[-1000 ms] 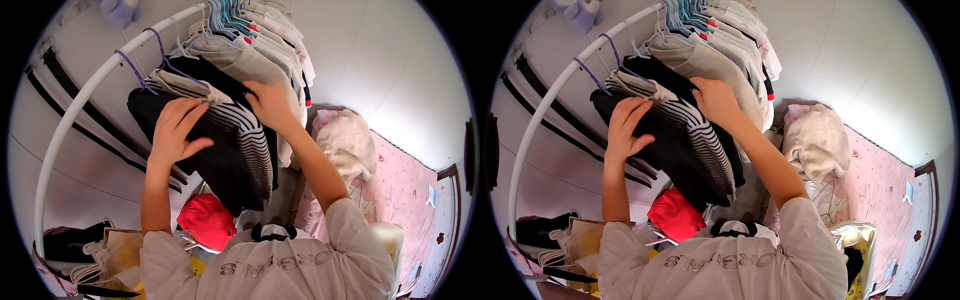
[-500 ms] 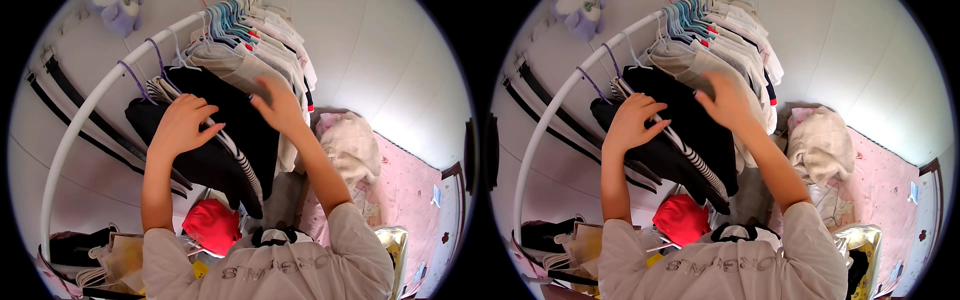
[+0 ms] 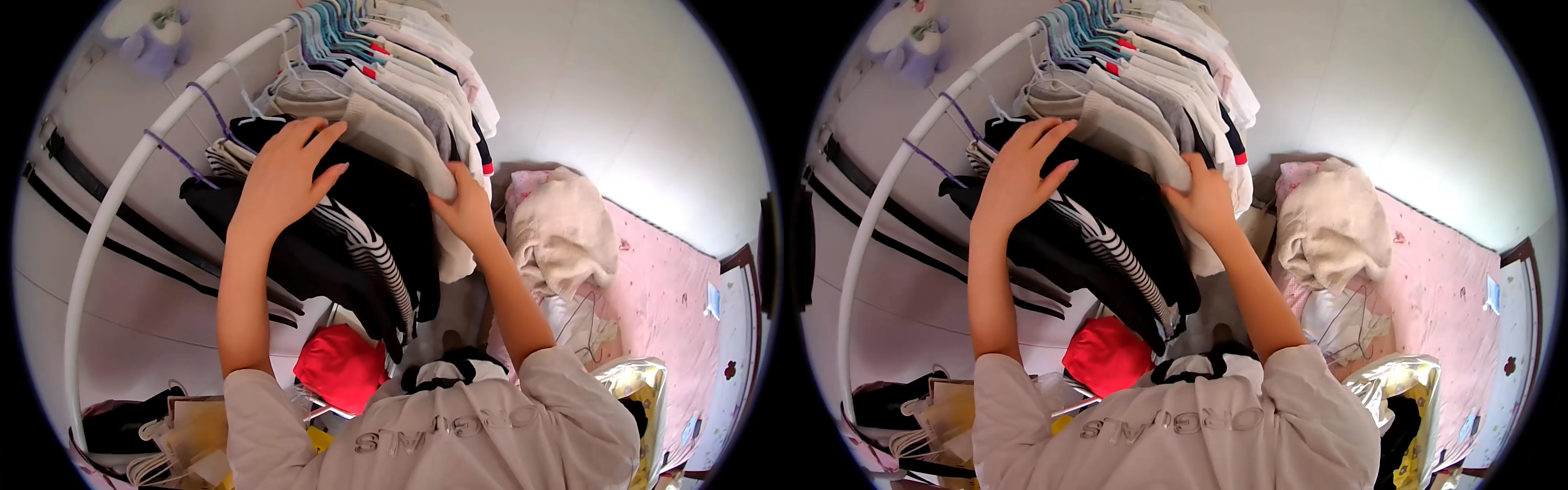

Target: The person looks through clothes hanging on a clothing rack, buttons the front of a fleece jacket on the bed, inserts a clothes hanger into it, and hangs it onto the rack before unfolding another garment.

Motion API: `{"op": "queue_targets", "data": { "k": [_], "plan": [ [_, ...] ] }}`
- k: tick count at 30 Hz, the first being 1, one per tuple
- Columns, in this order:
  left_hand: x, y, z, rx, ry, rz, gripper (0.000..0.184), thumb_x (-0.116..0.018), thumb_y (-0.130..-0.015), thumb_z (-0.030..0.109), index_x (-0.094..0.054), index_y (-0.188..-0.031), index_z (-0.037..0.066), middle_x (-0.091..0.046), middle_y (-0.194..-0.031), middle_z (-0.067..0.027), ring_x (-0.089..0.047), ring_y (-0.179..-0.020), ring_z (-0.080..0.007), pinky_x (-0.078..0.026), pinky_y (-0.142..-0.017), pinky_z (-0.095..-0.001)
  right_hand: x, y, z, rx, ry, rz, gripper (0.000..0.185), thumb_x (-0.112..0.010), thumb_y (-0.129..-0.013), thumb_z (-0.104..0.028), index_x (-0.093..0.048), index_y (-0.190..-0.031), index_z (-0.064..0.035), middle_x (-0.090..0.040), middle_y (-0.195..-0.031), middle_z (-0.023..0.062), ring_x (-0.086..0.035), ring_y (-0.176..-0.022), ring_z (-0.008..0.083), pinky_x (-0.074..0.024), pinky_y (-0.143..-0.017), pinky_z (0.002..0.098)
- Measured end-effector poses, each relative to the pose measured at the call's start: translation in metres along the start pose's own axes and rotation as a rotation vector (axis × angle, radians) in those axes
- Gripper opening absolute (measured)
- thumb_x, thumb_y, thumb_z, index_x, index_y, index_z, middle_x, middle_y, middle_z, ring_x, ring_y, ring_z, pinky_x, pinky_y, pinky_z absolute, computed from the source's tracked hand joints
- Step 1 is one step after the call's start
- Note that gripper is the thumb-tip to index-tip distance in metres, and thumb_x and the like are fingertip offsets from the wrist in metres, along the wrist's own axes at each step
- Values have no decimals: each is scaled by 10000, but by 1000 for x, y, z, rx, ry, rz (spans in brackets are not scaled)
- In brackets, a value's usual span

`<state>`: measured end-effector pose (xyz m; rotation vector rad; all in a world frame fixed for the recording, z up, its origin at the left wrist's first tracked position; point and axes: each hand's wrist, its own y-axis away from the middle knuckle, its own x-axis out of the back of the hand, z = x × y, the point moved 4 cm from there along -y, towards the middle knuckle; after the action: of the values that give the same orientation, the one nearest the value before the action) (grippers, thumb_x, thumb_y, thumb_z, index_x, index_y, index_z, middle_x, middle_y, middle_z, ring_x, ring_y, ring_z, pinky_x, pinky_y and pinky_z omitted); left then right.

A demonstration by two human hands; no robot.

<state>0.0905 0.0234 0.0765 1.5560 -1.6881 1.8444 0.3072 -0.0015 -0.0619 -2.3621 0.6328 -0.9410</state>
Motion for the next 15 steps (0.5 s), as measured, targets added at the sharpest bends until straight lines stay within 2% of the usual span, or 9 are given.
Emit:
{"op": "queue_targets", "data": {
  "k": [1, 4, 5, 9, 11, 13, 15],
  "plan": [
    [-4, -3, -1, 16, -43, -56, 398, -583, -769, 198, -487, -1142, 99, -510, -1101, -98, -462, -1054, -252, -371, -892, -352, -5, 14, 13, 10, 31, -20, 334, -643, -679, -232, -512, -919, -40, -570, -728, 163, -554, -687, 347, -424, -599, 419],
    [-9, -20, 1, -86, -178, -55, 408, -575, -777, 227, -481, -1152, 99, -491, -1154, -99, -435, -1103, -260, -327, -939, -359, -19, 61, 43, -91, -116, -51, 302, -635, -697, -223, -500, -901, -46, -556, -701, 191, -553, -667, 361, -419, -591, 433],
    [-13, -27, 1, -78, -144, -138, 435, -571, -781, 254, -464, -1174, 103, -472, -1193, -100, -413, -1134, -262, -294, -966, -369, -21, 75, 50, -134, -82, -62, 291, -633, -702, -222, -500, -893, -47, -554, -693, 194, -552, -661, 363, -419, -591, 434],
    [-32, -42, -2, -147, 21, -216, 500, -588, -765, 281, -435, -1207, 105, -463, -1207, -111, -411, -1133, -274, -298, -961, -381, -28, 153, 75, -293, -16, -79, 253, -621, -718, -215, -494, -859, -47, -558, -721, 193, -553, -688, 358, -424, -595, 435],
    [-35, -42, -5, -151, 37, -309, 558, -616, -737, 315, -426, -1218, 105, -460, -1210, -117, -404, -1137, -286, -299, -961, -383, -38, 210, 103, -370, 105, -193, 255, -641, -701, -178, -541, -879, -25, -577, -849, 174, -553, -811, 348, -436, -673, 388],
    [-20, -40, -4, -153, 65, -315, 617, -648, -694, 350, -430, -1215, 102, -457, -1211, -123, -397, -1141, -295, -306, -956, -375, -29, 242, 111, -375, 62, -267, 262, -623, -703, -180, -516, -902, -47, -567, -857, 183, -544, -801, 351, -438, -655, 406],
    [-12, -35, -9, -170, 106, -290, 692, -699, -611, 393, -461, -1188, 96, -476, -1180, -124, -406, -1119, -302, -321, -943, -368, -19, 241, 127, -371, 12, -472, 314, -622, -692, -163, -522, -963, -40, -567, -892, 184, -544, -847, 342, -436, -717, 394]
  ]
}}
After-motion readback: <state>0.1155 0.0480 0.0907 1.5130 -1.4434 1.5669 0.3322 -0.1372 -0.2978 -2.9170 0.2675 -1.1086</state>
